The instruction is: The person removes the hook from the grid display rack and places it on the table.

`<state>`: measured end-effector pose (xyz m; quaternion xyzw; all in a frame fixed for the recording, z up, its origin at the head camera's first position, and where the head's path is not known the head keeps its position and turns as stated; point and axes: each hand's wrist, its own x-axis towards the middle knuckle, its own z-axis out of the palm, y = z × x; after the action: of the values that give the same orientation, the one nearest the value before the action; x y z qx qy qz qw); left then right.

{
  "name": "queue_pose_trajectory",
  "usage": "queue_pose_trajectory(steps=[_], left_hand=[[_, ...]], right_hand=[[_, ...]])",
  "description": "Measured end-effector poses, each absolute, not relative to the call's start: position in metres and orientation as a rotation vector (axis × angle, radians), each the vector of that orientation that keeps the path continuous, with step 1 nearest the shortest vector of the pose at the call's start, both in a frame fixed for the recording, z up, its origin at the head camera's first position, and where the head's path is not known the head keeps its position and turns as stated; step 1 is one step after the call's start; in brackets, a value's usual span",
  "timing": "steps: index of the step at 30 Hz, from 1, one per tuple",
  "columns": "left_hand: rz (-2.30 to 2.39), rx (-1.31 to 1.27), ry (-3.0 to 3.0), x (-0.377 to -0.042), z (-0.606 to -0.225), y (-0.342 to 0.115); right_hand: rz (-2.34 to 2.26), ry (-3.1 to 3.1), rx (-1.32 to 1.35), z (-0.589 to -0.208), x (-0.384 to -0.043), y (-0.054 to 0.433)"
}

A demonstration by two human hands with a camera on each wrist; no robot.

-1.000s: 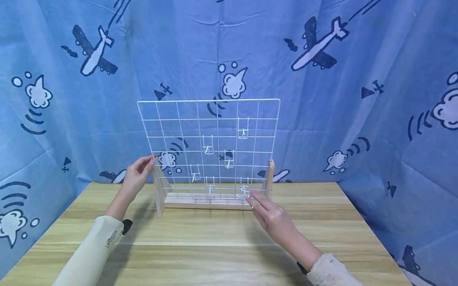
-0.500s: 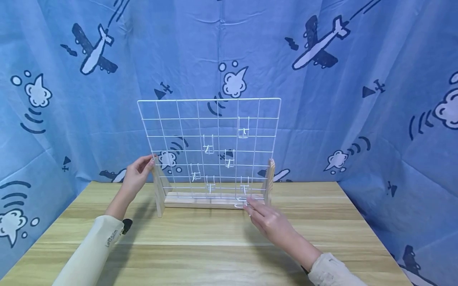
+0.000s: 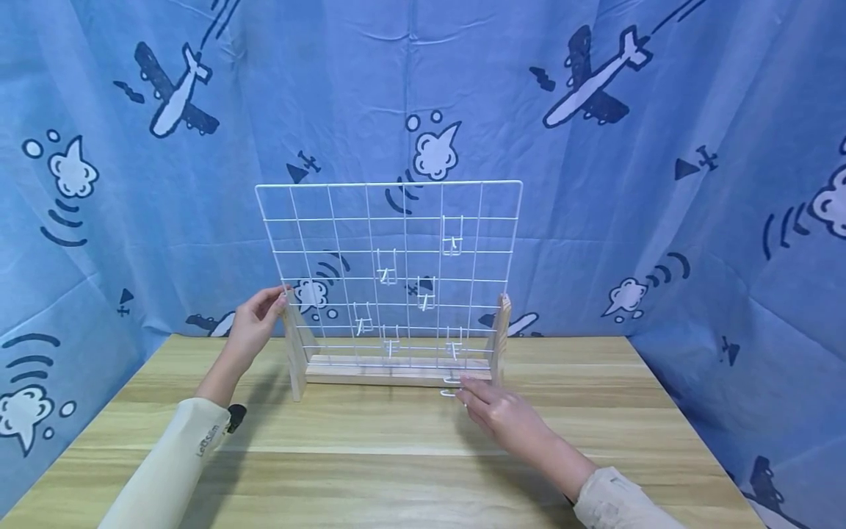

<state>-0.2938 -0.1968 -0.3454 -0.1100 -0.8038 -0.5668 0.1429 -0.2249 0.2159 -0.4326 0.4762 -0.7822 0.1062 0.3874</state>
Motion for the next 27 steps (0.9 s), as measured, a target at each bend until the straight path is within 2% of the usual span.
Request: queue_pose_trajectory(steps=[5,18,27], left_hand=[[-1.620,-0.303,-2.335,-0.281,-0.332,-0.191],[-1.638,-0.306,-2.318,-0.282,-0.335,-0.191],[-1.627,-0.333,-2.288,-0.308,-0.360,-0.203]], right_hand=[[0.246,-2.045,1.228,-0.436,-0.227,0.220],[0.094,-2.223,1.230,-0.443,-0.230,0.224],[0.020,-2.226,1.245,-0.449,-0.234,0.224]])
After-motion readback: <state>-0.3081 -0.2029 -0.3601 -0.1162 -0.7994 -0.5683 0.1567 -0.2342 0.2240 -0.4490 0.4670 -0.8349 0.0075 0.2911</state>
